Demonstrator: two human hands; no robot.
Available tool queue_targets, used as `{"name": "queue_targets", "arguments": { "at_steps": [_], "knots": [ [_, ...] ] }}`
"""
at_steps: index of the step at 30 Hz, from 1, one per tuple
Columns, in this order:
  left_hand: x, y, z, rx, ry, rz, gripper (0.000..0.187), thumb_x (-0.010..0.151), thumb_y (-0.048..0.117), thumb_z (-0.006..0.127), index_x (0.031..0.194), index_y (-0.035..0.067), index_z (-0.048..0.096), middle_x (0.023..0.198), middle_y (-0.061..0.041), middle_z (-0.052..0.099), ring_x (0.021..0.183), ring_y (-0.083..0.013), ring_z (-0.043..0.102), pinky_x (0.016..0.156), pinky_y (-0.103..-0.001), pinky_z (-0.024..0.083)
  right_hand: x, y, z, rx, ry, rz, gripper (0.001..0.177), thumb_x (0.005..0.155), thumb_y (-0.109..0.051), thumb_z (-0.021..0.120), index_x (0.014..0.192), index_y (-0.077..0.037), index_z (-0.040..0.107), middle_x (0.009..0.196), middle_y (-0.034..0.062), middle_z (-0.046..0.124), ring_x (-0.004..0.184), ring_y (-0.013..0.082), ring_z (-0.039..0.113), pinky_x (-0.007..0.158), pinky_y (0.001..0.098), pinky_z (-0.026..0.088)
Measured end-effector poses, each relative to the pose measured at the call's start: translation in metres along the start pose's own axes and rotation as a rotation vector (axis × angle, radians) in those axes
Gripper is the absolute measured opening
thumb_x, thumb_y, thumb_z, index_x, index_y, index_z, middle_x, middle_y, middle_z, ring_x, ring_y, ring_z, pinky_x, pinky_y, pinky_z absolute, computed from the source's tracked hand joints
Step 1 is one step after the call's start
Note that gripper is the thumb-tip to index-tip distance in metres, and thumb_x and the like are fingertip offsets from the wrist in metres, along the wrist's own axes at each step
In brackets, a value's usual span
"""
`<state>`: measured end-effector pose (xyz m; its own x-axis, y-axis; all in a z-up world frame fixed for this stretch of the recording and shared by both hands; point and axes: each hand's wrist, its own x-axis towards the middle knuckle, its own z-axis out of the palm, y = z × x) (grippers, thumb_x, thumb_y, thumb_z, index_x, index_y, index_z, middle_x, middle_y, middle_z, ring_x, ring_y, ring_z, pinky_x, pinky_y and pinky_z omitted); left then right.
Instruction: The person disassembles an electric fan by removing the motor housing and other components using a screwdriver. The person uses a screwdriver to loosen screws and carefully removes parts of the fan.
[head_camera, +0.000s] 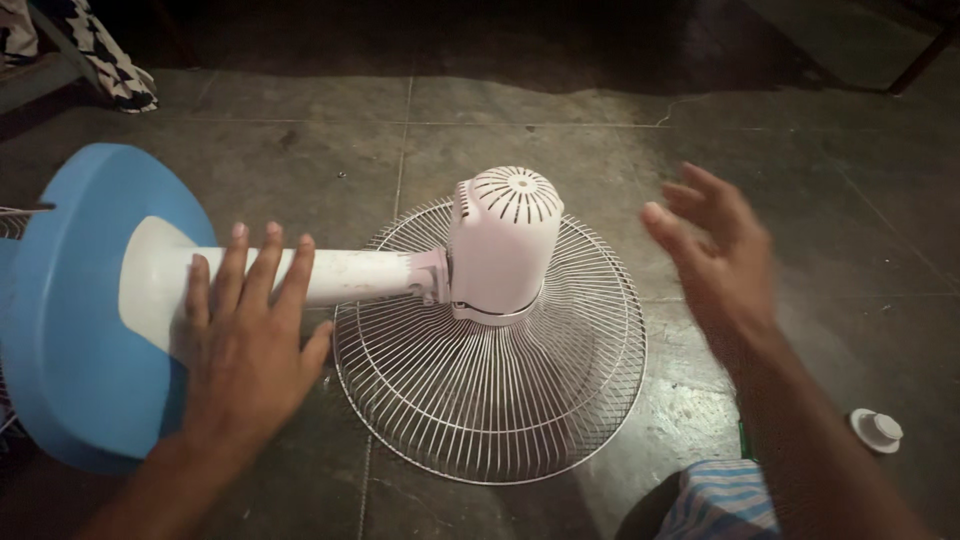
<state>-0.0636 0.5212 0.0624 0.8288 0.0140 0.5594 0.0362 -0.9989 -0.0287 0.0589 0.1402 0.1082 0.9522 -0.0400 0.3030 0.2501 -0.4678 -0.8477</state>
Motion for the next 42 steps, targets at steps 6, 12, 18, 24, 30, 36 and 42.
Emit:
{"name": "queue_targets", "arguments": {
  "at_steps": [6,12,18,24,30,36,42],
  "knots": [
    [-0.008,-0.007,0.008,0.086,0.026,-0.068,0.086,0.073,0.044,0.078,0.151,0.022,0.052,0.16,-0.019,0.039,0.156,-0.0383,0.022,0.119,-0.072,0.006,-0.012,0.012,0.092,-0.04,-0.289,-0.124,0.117,0.069,-0.044,0.09,0.157,-0.003,0.025,0.157,0.0246,0.04,0.147,0.0388,0.039,0.115,0.0574,0.035],
    [-0.007,0.001,0.018,-0.004,0.065,-0.164,0.082,0.071,0.042,0.084,0.146,0.023,0.058,0.15,-0.014,0.046,0.153,-0.0358,0.029,0.124,-0.072,0.005,-0.032,0.009,0.128,-0.176,-0.26,-0.022,0.114,0.059,-0.046,0.094,0.146,-0.002,0.035,0.135,0.0235,0.061,0.128,0.0373,0.06,0.106,0.0517,0.049],
    [-0.001,-0.004,0.021,0.079,0.018,-0.184,0.079,0.067,0.034,0.089,0.141,0.03,0.064,0.146,-0.011,0.049,0.15,-0.0324,0.032,0.124,-0.068,0.007,-0.029,-0.006,0.14,-0.181,-0.164,0.044,0.1,0.056,-0.049,0.096,0.13,-0.002,0.046,0.119,0.0205,0.07,0.109,0.0319,0.075,0.096,0.0451,0.059],
    [-0.002,-0.004,0.02,0.044,0.052,-0.156,0.08,0.066,0.031,0.089,0.142,0.027,0.064,0.148,-0.012,0.05,0.152,-0.0343,0.031,0.125,-0.068,0.006,-0.031,-0.006,0.14,-0.062,-0.216,0.04,0.103,0.06,-0.046,0.092,0.133,0.002,0.038,0.114,0.025,0.069,0.101,0.0327,0.076,0.086,0.0415,0.065],
    [-0.002,-0.004,0.02,0.029,0.067,-0.161,0.079,0.066,0.027,0.089,0.14,0.027,0.064,0.151,-0.009,0.05,0.154,-0.0336,0.029,0.124,-0.069,0.005,-0.033,-0.004,0.14,-0.078,-0.189,-0.013,0.099,0.062,-0.044,0.092,0.132,0.003,0.04,0.114,0.0255,0.07,0.101,0.0334,0.077,0.086,0.0419,0.064],
    [0.0,-0.014,0.018,0.041,0.007,-0.216,0.079,0.064,0.029,0.089,0.139,0.027,0.063,0.145,-0.01,0.052,0.152,-0.0322,0.031,0.123,-0.07,0.001,-0.034,-0.001,0.141,-0.081,-0.171,-0.045,0.097,0.064,-0.043,0.092,0.132,0.003,0.041,0.112,0.0261,0.071,0.1,0.0336,0.077,0.087,0.0424,0.064],
    [-0.012,-0.057,0.001,0.107,0.026,-0.198,0.082,0.062,0.029,0.087,0.14,0.026,0.063,0.146,-0.011,0.052,0.151,-0.0336,0.032,0.122,-0.071,-0.001,-0.036,-0.004,0.14,-0.116,-0.163,-0.017,0.096,0.063,-0.04,0.093,0.133,0.003,0.042,0.113,0.0258,0.071,0.101,0.0348,0.076,0.087,0.0432,0.063]
  ]
}}
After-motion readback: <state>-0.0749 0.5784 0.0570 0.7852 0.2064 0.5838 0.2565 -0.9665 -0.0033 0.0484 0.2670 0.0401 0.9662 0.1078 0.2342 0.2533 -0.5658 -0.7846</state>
